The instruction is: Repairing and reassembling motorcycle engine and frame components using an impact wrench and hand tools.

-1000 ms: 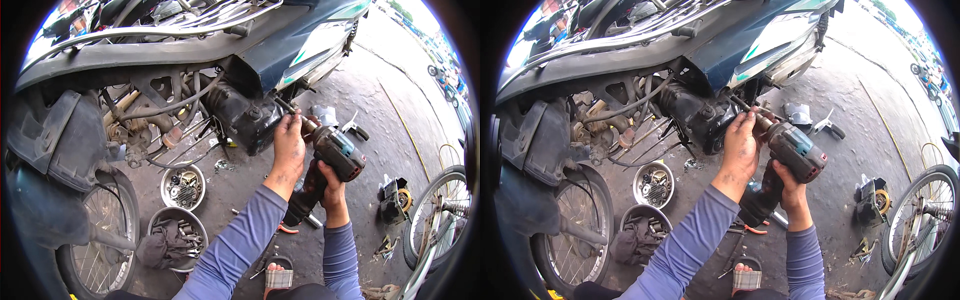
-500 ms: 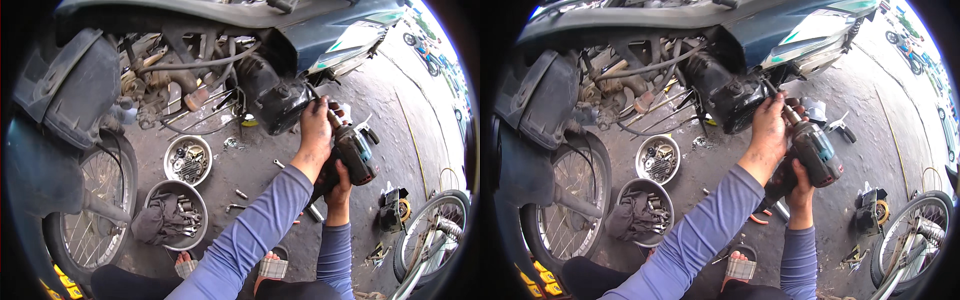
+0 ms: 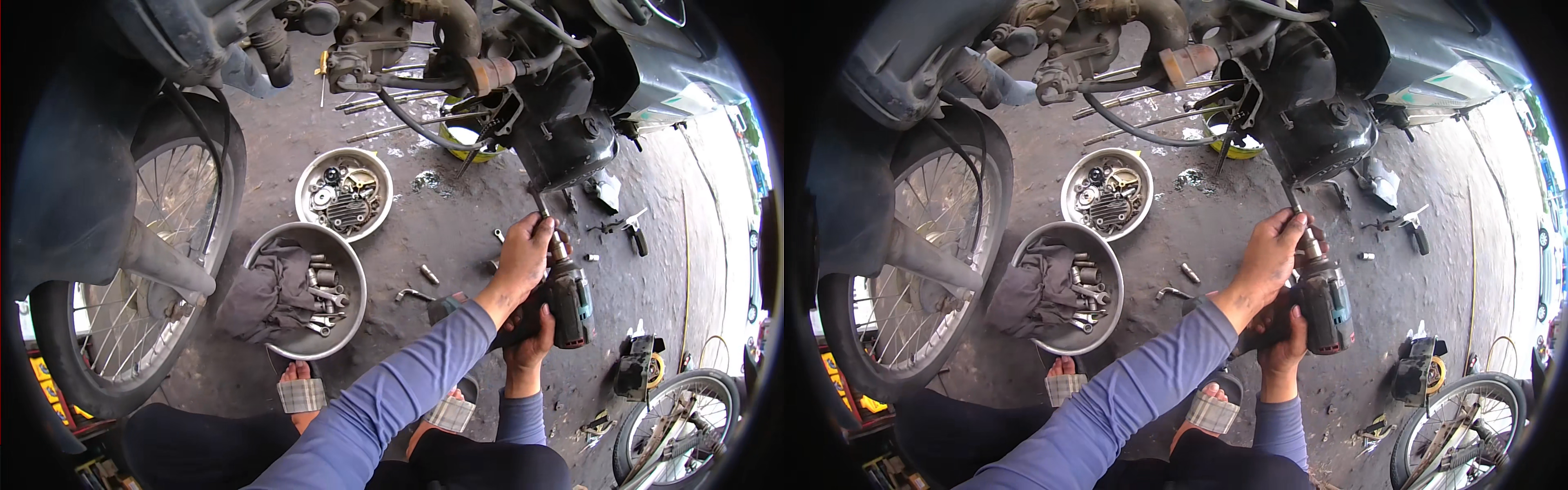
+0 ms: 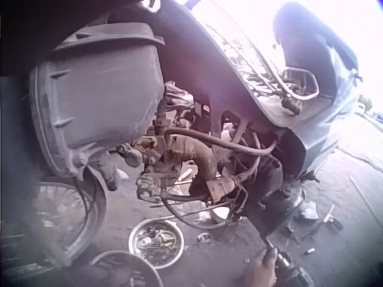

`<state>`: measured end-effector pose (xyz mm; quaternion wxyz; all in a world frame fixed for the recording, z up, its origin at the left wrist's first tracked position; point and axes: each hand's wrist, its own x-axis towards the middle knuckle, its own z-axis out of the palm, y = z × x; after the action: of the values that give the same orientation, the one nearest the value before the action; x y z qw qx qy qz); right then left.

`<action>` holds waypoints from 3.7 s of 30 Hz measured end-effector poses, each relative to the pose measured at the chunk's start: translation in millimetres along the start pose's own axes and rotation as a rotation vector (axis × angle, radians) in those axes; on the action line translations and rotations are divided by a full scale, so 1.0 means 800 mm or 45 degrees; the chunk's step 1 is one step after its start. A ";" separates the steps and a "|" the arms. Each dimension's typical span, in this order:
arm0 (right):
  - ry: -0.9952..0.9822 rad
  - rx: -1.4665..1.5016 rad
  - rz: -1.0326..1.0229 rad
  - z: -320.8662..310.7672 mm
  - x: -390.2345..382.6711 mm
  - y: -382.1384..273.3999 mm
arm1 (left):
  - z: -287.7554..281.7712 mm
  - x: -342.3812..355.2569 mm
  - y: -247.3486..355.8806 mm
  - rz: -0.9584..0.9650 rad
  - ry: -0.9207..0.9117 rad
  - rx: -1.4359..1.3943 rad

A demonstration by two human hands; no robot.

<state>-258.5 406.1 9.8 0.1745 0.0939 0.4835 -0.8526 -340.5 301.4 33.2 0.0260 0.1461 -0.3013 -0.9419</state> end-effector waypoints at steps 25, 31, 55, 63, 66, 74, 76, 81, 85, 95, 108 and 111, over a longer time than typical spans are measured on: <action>-0.060 0.074 0.021 -0.031 0.005 -0.007 | 0.024 0.005 -0.009 -0.064 0.176 -0.246; -0.091 -0.362 -0.313 -0.047 -0.063 -0.042 | 0.063 -0.067 0.031 -0.240 -0.075 -0.197; -0.245 -0.200 -0.408 0.091 0.017 -0.134 | 0.126 -0.005 0.165 0.116 -0.352 -0.116; -0.026 -0.543 -0.449 0.076 0.027 -0.172 | 0.145 0.002 0.148 0.055 -0.363 -0.567; -0.135 -0.749 -0.666 0.069 0.020 -0.183 | 0.158 -0.004 0.142 0.051 -0.271 -0.720; -0.153 -0.830 -0.748 0.054 0.015 -0.180 | 0.161 -0.009 0.130 0.113 -0.192 -0.689; -0.162 -0.920 -0.788 0.035 0.017 -0.171 | 0.162 -0.013 0.123 0.151 -0.213 -0.649; -0.143 -2.052 -1.305 -0.057 -0.014 -0.172 | 0.143 -0.055 0.063 0.127 -0.356 -0.059; -0.102 -1.786 -0.691 -0.155 -0.039 -0.175 | 0.018 -0.048 -0.003 0.007 -0.664 1.248; 0.366 -2.757 -0.206 -0.350 -0.017 -0.138 | -0.023 -0.024 0.092 0.057 0.183 0.468; -0.055 -1.248 -1.090 0.111 0.160 -0.182 | 0.041 0.060 0.110 -0.112 0.100 0.297; 0.024 -1.173 -1.069 0.109 0.163 -0.177 | 0.048 0.053 0.088 -0.001 0.093 0.279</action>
<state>-432.8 371.5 124.0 -0.1572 -0.1815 0.7989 -0.5515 -394.6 259.4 92.7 0.0203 0.1826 -0.4012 -0.8974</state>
